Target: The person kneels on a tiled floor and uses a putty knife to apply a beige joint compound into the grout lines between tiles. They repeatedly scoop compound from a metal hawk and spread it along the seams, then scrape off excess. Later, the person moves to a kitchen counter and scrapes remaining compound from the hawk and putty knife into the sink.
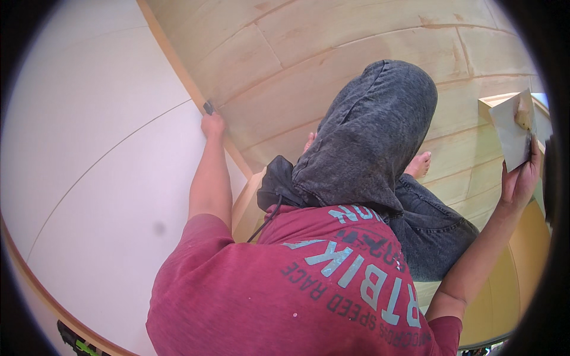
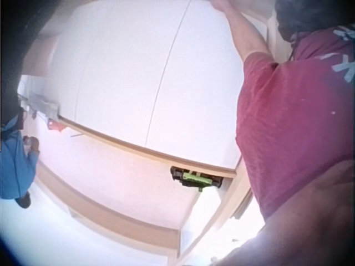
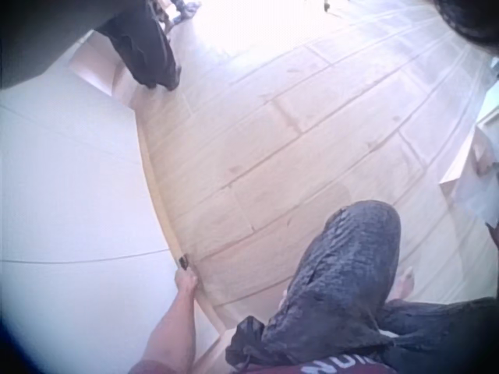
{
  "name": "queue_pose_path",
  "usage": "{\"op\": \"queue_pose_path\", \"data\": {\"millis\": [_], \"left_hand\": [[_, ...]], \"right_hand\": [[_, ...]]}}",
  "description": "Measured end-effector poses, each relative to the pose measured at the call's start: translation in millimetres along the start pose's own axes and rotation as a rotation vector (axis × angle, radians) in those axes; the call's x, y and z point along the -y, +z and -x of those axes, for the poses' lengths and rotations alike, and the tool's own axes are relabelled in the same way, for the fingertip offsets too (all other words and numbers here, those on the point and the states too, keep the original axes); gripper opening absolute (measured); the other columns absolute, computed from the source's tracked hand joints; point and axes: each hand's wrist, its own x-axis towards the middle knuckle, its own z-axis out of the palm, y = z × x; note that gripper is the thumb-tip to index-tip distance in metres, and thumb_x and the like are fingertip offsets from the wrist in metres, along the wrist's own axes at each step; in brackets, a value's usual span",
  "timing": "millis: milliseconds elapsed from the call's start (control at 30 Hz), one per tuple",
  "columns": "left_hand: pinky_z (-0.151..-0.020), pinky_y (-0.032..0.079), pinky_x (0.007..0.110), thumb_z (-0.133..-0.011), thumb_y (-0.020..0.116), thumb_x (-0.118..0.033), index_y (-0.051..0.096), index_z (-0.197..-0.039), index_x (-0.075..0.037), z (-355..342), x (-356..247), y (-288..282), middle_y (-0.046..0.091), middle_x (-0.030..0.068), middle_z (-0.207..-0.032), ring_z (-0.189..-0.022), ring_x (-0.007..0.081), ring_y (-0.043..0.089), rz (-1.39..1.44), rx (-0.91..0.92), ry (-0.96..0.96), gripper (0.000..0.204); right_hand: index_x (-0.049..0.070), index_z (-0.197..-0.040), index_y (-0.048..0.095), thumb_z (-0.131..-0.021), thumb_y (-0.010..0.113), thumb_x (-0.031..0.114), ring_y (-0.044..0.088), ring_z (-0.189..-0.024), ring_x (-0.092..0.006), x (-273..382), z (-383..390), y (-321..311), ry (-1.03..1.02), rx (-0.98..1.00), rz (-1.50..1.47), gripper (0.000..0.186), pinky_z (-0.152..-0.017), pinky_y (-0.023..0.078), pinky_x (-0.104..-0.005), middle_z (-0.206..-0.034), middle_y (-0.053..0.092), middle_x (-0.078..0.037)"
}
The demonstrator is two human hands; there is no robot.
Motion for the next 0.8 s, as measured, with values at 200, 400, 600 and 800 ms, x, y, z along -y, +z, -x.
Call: {"op": "queue_pose_path", "data": {"millis": [200,400,600,800], "left_hand": [[-0.089,0.057,0.05,-0.096,0.062,-0.024,0.074,-0.103,0.005,-26,-1,2,0.074,0.0267,-0.103,-0.102,0.0437,0.072,-0.271,0.233,0.084,0.032],[-0.086,0.058,0.05,-0.092,0.064,-0.02,0.075,-0.106,0.002,-11,-13,23,0.075,0.0236,-0.1,-0.097,0.0425,0.073,-0.291,0.126,0.181,0.029],[-0.084,0.059,0.048,-0.093,0.062,-0.017,0.073,-0.104,0.001,58,-47,12,0.075,0.0238,-0.102,-0.096,0.0418,0.073,-0.057,-0.007,0.225,0.024],[-0.088,0.058,0.049,-0.093,0.062,-0.022,0.075,-0.104,0.002,19,-22,-4,0.074,0.0247,-0.106,-0.102,0.0424,0.072,-0.152,0.076,-0.075,0.029]], "right_hand": [[-0.002,-0.142,0.052,-0.109,0.046,0.01,0.058,-0.131,-0.0311,1,-11,-24,0.099,0.139,-0.215,0.036,-0.116,0.046,-0.0446,-0.147,0.055,-0.018],[-0.002,-0.143,0.052,-0.108,0.047,0.009,0.056,-0.133,-0.0322,-1,-11,-31,0.058,0.144,-0.166,0.036,-0.117,0.045,-0.0458,-0.147,0.055,-0.019],[-0.003,-0.146,0.049,-0.106,0.046,0.001,0.053,-0.137,-0.0345,-3,0,-26,0.001,0.104,-0.073,0.04,-0.119,0.043,-0.0485,-0.15,0.051,-0.022],[-0.005,-0.146,0.047,-0.106,0.045,0.0,0.052,-0.137,-0.0344,-5,-1,-19,-0.017,0.151,-0.077,0.04,-0.12,0.042,-0.0477,-0.151,0.05,-0.023]]}}
